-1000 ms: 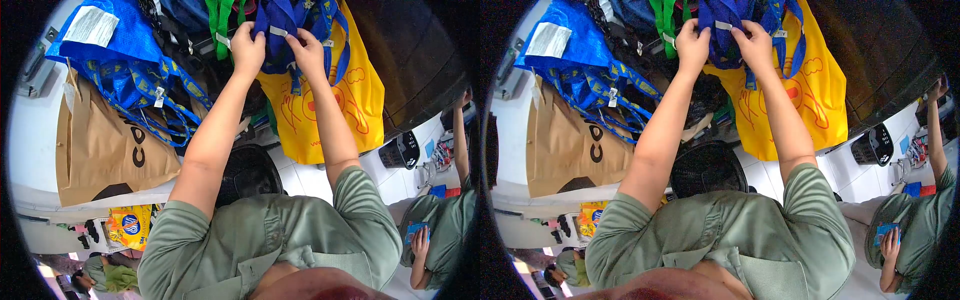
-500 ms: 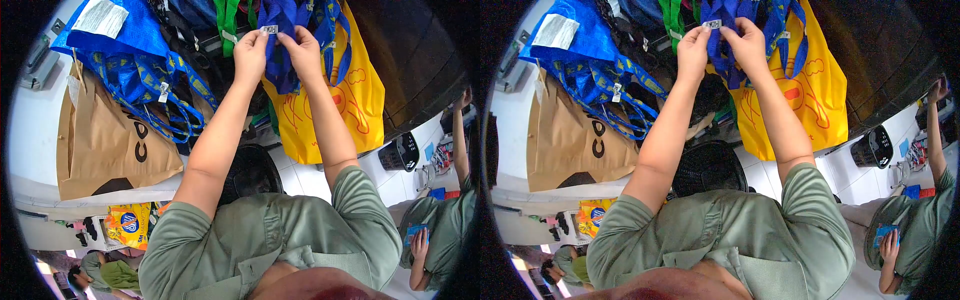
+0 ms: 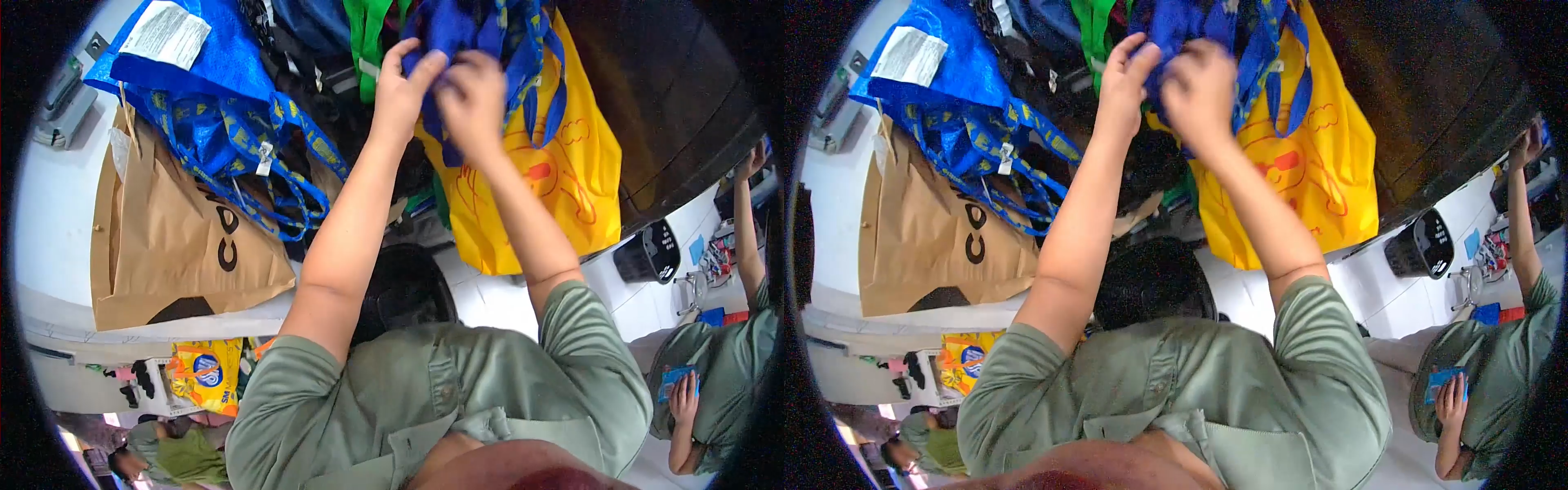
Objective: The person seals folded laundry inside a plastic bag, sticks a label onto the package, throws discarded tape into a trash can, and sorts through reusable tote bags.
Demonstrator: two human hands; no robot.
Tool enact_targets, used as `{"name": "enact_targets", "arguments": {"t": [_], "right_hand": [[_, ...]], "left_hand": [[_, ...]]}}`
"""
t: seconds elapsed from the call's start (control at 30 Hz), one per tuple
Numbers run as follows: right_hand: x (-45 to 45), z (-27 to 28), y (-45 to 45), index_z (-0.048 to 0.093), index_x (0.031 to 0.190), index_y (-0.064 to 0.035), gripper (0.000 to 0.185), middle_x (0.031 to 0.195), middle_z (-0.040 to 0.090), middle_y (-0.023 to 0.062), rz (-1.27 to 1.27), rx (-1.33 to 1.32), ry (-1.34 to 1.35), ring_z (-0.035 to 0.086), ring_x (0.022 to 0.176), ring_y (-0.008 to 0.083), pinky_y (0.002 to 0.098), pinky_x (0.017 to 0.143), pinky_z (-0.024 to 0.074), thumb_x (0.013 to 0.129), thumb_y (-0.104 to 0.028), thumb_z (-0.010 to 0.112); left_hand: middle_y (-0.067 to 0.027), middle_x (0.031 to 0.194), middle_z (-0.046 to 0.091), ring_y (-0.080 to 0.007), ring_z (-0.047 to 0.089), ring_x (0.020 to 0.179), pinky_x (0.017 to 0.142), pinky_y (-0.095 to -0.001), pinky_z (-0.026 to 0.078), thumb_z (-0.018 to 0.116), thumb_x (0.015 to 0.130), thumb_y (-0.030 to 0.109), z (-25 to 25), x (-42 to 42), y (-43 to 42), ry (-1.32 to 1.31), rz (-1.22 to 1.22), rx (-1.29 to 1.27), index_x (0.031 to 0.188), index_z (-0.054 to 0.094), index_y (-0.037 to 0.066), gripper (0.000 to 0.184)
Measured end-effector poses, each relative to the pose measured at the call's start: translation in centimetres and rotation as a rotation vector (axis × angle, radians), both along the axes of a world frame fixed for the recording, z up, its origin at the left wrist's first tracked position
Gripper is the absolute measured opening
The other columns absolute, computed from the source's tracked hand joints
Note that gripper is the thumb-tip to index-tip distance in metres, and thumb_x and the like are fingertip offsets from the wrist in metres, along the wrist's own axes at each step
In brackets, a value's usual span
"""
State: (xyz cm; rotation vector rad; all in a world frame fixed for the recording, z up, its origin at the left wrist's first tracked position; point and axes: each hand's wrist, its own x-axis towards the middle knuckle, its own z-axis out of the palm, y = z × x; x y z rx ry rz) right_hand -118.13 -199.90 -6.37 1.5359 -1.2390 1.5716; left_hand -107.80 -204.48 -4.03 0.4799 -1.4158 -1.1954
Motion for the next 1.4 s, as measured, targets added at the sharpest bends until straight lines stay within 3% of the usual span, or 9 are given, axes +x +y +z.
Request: {"name": "enact_targets", "arguments": {"t": [0.03, 0.2, 0.27, 0.4, 0.57, 0.77, 0.93, 1.13, 1.4], "right_hand": [[1.1, 0.0, 0.5, 0.062, 0.076, -0.0022, 0.013, 0.097, 0.059, 0.0180, 0.161, 0.368, 0.111, 0.055, 0.090, 0.0333, 0.0402, 0.078, 0.0438, 0.064, -0.007, 0.062], [1.0, 1.0, 2.0, 0.062, 0.079, -0.0019, 0.014, 0.092, 0.062, 0.0143, 0.444, 0.061, -0.191, 0.059, 0.088, 0.0287, 0.0351, 0.079, 0.0462, 0.070, -0.012, 0.068], [-1.0, 1.2, 0.8, 0.064, 0.090, -0.0039, 0.020, 0.099, 0.061, 0.0140, 0.399, 0.055, -0.223, 0.057, 0.094, 0.0307, 0.0379, 0.083, 0.0450, 0.073, -0.015, 0.066], [-5.2, 1.7, -1.0, 0.058, 0.112, -0.0101, 0.038, 0.125, 0.050, 0.0089, -0.196, 0.216, 0.135, 0.044, 0.112, 0.0390, 0.0449, 0.093, 0.0388, 0.077, -0.023, 0.063], [-10.3, 1.0, -2.3, 0.062, 0.096, -0.0041, 0.023, 0.094, 0.062, 0.0137, 0.150, 0.145, -0.350, 0.057, 0.090, 0.0315, 0.0388, 0.082, 0.0441, 0.079, -0.019, 0.062], [-10.6, 1.7, -1.4, 0.062, 0.098, -0.0059, 0.030, 0.091, 0.061, 0.0168, -0.383, 0.227, -0.244, 0.056, 0.092, 0.0368, 0.0439, 0.081, 0.0433, 0.077, -0.027, 0.064], [-7.5, 2.0, -0.6, 0.061, 0.088, -0.0043, 0.018, 0.088, 0.061, 0.0134, -0.184, -0.063, -0.139, 0.057, 0.081, 0.0325, 0.0405, 0.073, 0.0449, 0.078, -0.020, 0.063], [-2.6, -0.9, -1.5, 0.057, 0.110, -0.0002, 0.037, 0.104, 0.060, 0.0180, 0.158, 0.284, -0.161, 0.059, 0.094, 0.0317, 0.0350, 0.081, 0.0461, 0.080, -0.022, 0.063], [4.7, -9.7, 4.7, 0.027, 0.138, -0.0008, 0.071, 0.143, 0.023, 0.0257, 0.065, 0.341, -0.055, 0.025, 0.130, 0.0433, 0.0485, 0.106, 0.0238, 0.080, -0.023, 0.062]], "left_hand": [[-0.0177, 0.117, 0.053, -0.0186, 0.054, 0.100, 0.081, -0.0275, 0.045, 0.078, 0.068, 0.032, 0.5, 0.0, -0.3, -0.136, 0.060, -0.128, 0.122, 0.043, -0.001, 0.073], [-0.0065, 0.064, 0.062, -0.0134, 0.058, 0.054, 0.052, -0.0281, 0.047, 0.064, 0.070, 0.008, 2.9, 2.3, -5.1, -0.245, 0.376, -0.166, 0.087, 0.062, 0.001, 0.018], [-0.0055, 0.063, 0.061, -0.0101, 0.056, 0.052, 0.049, -0.0264, 0.045, 0.063, 0.071, 0.007, 3.8, 4.1, -5.6, -0.178, 0.394, -0.181, 0.088, 0.062, 0.001, 0.018], [-0.0032, 0.063, 0.061, -0.0098, 0.055, 0.052, 0.050, -0.0258, 0.045, 0.066, 0.072, 0.008, 3.6, 6.5, -7.1, -0.250, 0.538, -0.248, 0.081, 0.065, 0.003, 0.011], [-0.0036, 0.060, 0.059, -0.0087, 0.052, 0.052, 0.050, -0.0244, 0.042, 0.063, 0.072, 0.010, 3.9, 7.4, -7.0, -0.225, 0.527, -0.173, 0.079, 0.065, 0.002, 0.011], [-0.0039, 0.063, 0.060, -0.0107, 0.052, 0.058, 0.057, -0.0262, 0.043, 0.061, 0.072, 0.011, 3.9, 7.8, -7.1, -0.200, 0.526, -0.205, 0.077, 0.065, 0.001, 0.012], [-0.0036, 0.066, 0.060, -0.0119, 0.054, 0.063, 0.062, -0.0267, 0.044, 0.060, 0.072, 0.011, 3.4, 7.6, -7.5, -0.197, 0.486, -0.201, 0.078, 0.065, 0.001, 0.012], [-0.0039, 0.069, 0.061, -0.0129, 0.055, 0.065, 0.063, -0.0273, 0.044, 0.061, 0.072, 0.011, 3.6, 7.8, -6.4, -0.318, 0.481, -0.175, 0.082, 0.065, 0.002, 0.015], [-0.0030, 0.080, 0.063, -0.0131, 0.056, 0.068, 0.062, -0.0273, 0.044, 0.062, 0.074, 0.014, 5.1, 8.5, -7.6, -0.570, 0.152, -0.006, 0.092, 0.063, 0.003, 0.022]]}}
